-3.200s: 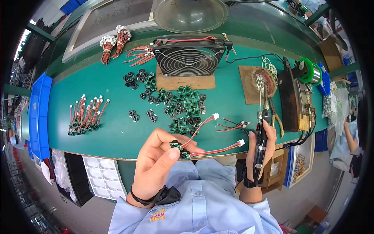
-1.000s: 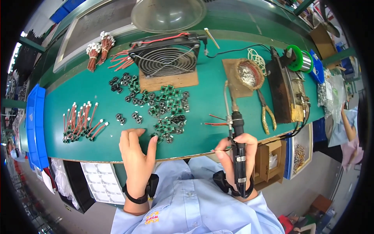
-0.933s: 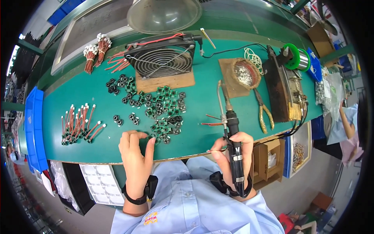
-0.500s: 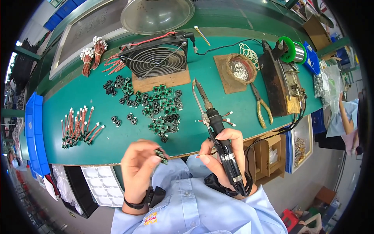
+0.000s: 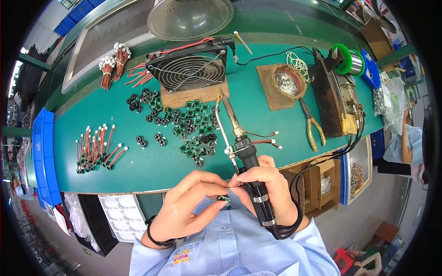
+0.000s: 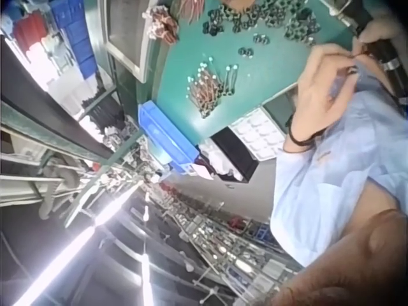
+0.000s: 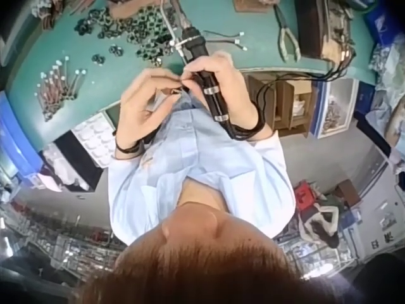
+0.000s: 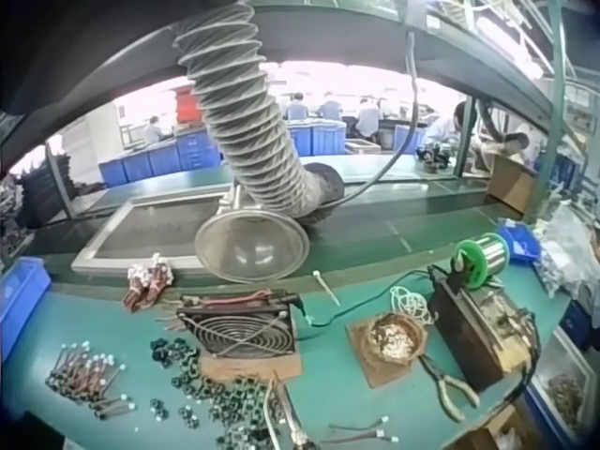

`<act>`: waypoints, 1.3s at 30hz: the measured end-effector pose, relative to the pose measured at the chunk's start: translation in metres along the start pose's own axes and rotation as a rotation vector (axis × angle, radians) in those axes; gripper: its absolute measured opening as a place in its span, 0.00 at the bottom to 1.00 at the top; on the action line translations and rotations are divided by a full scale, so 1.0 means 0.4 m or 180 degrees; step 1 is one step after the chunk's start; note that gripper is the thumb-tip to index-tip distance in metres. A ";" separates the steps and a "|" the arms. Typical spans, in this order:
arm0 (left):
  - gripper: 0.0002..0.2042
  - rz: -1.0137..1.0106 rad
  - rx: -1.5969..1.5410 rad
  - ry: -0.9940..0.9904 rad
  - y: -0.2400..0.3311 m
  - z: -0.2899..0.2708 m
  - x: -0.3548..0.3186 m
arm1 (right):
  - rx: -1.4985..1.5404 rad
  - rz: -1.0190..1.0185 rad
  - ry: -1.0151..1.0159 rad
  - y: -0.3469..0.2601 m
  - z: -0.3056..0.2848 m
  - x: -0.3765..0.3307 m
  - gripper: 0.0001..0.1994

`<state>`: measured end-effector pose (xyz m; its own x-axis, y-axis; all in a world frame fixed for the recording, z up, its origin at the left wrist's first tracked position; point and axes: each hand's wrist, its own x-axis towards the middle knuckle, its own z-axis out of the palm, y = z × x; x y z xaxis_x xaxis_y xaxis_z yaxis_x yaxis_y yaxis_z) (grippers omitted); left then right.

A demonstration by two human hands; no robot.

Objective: The person picks up a circuit board and a wire, joins them using a soldering iron, and sets the assembly aside. After repeating this, they gather a bundle of wires and place them on a tray before soldering another circuit board.

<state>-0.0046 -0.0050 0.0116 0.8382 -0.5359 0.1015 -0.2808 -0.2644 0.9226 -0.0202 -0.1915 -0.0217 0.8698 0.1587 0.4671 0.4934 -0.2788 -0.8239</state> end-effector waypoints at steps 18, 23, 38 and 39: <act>0.08 -0.1112 -0.2515 0.0169 -0.037 0.011 -0.029 | -0.0590 -0.0491 -0.0029 0.013 -0.009 -0.012 0.22; 0.09 -0.0224 -0.0562 0.0116 -0.003 0.019 -0.015 | 0.0612 0.0849 0.0770 -0.002 0.034 -0.021 0.20; 0.08 0.0361 0.1041 -0.0194 0.057 0.030 -0.001 | 0.0018 0.0179 -0.0425 0.014 -0.043 -0.026 0.13; 0.08 0.0350 0.1083 -0.0198 0.058 0.031 -0.001 | 0.0053 0.0177 -0.0485 0.008 -0.043 -0.026 0.13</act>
<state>-0.0175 -0.0209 0.0285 0.7672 -0.6209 0.1608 -0.5161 -0.4486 0.7297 -0.0276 -0.2102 -0.0237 0.8850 0.2857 0.3675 0.4432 -0.2757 -0.8529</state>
